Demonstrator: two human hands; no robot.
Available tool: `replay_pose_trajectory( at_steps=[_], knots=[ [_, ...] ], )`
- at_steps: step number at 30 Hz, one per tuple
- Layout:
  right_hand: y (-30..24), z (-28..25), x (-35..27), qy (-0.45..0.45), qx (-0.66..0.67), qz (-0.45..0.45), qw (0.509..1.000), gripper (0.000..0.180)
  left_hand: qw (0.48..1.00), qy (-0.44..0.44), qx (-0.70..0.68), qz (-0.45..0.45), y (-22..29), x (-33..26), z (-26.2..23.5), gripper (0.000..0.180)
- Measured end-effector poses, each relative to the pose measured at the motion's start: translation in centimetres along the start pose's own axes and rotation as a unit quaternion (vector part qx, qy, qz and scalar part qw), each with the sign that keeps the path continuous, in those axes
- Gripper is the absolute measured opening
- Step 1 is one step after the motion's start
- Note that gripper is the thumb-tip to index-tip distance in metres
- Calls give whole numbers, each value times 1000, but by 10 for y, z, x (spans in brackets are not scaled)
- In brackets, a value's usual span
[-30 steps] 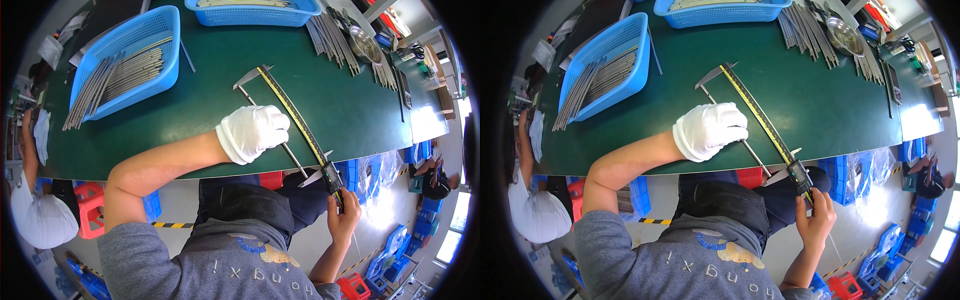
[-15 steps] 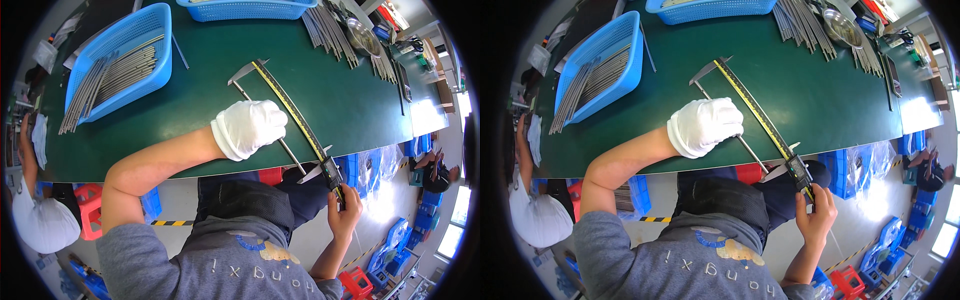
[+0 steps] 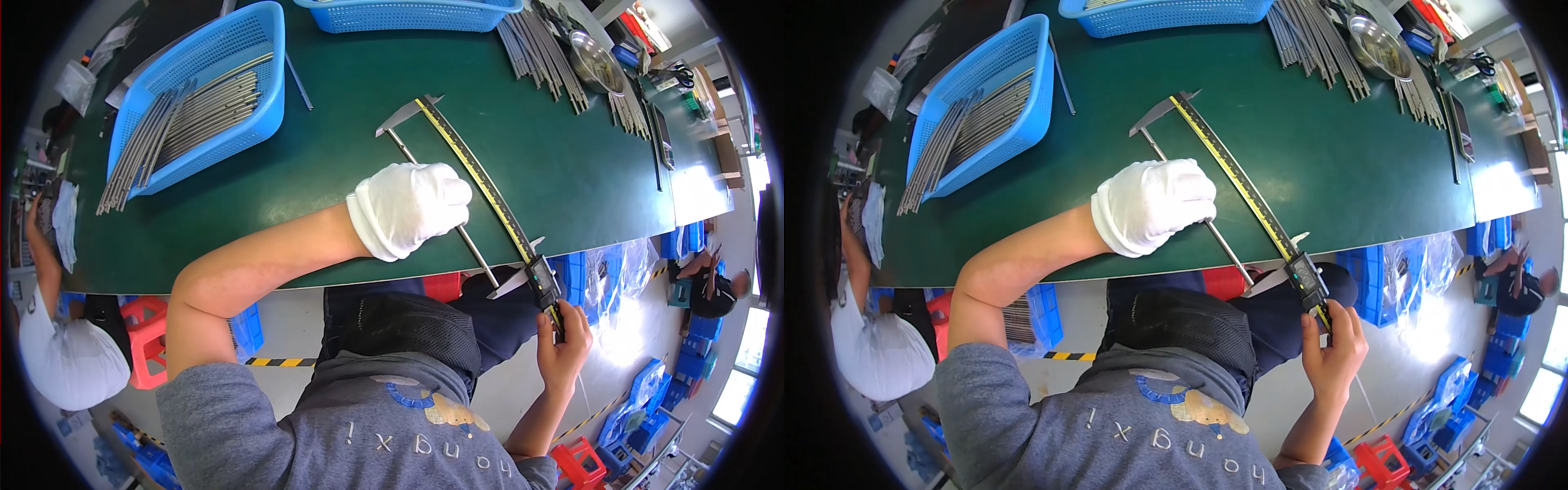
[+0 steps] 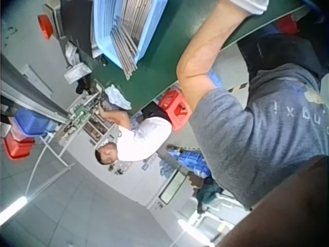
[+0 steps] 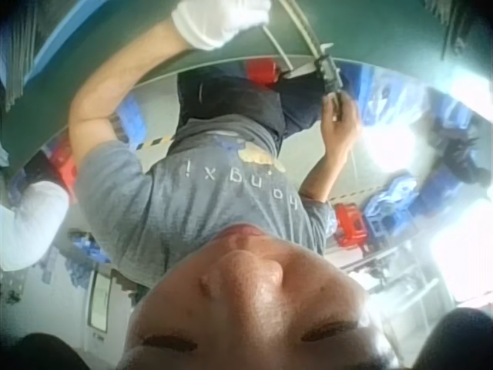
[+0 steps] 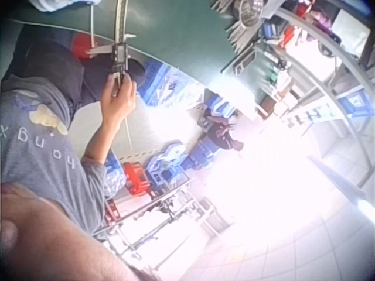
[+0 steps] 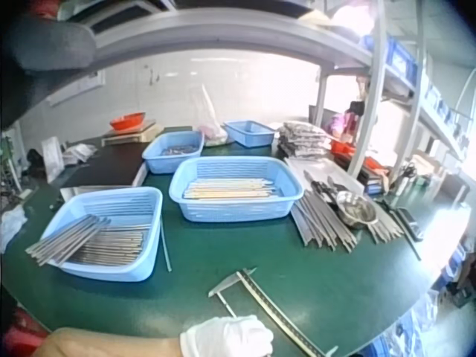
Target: Using a digital caliper to measure the length of several thin metal rods at a factory workbench.
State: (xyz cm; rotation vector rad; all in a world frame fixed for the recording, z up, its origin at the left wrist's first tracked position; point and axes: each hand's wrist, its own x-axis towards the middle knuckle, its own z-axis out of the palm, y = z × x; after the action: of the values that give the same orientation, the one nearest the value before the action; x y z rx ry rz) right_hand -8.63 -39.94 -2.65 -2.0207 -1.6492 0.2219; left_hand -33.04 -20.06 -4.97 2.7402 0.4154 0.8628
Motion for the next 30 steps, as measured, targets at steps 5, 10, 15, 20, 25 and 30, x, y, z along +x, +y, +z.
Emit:
replay_pose_trajectory(
  at_steps=[5,10,15,20,25,30],
  knots=[
    [0,-1,-1,4,-2,3,1000,25,1000,-8,-16,12,0,0,-3,17],
    [-4,-2,1,5,8,13,1000,25,1000,-2,1,31,-2,2,-6,18],
    [-8,-2,4,-11,21,23,999,26,999,0,-42,13,-4,2,-12,27],
    [-5,0,1,1,13,15,1000,25,999,-3,-47,11,-3,2,-12,28],
    [-3,2,0,19,11,15,1000,27,1000,0,-24,8,-2,4,-13,17],
    [-3,4,0,35,-14,14,999,29,999,-1,-42,23,-4,5,-14,22]
  ],
)
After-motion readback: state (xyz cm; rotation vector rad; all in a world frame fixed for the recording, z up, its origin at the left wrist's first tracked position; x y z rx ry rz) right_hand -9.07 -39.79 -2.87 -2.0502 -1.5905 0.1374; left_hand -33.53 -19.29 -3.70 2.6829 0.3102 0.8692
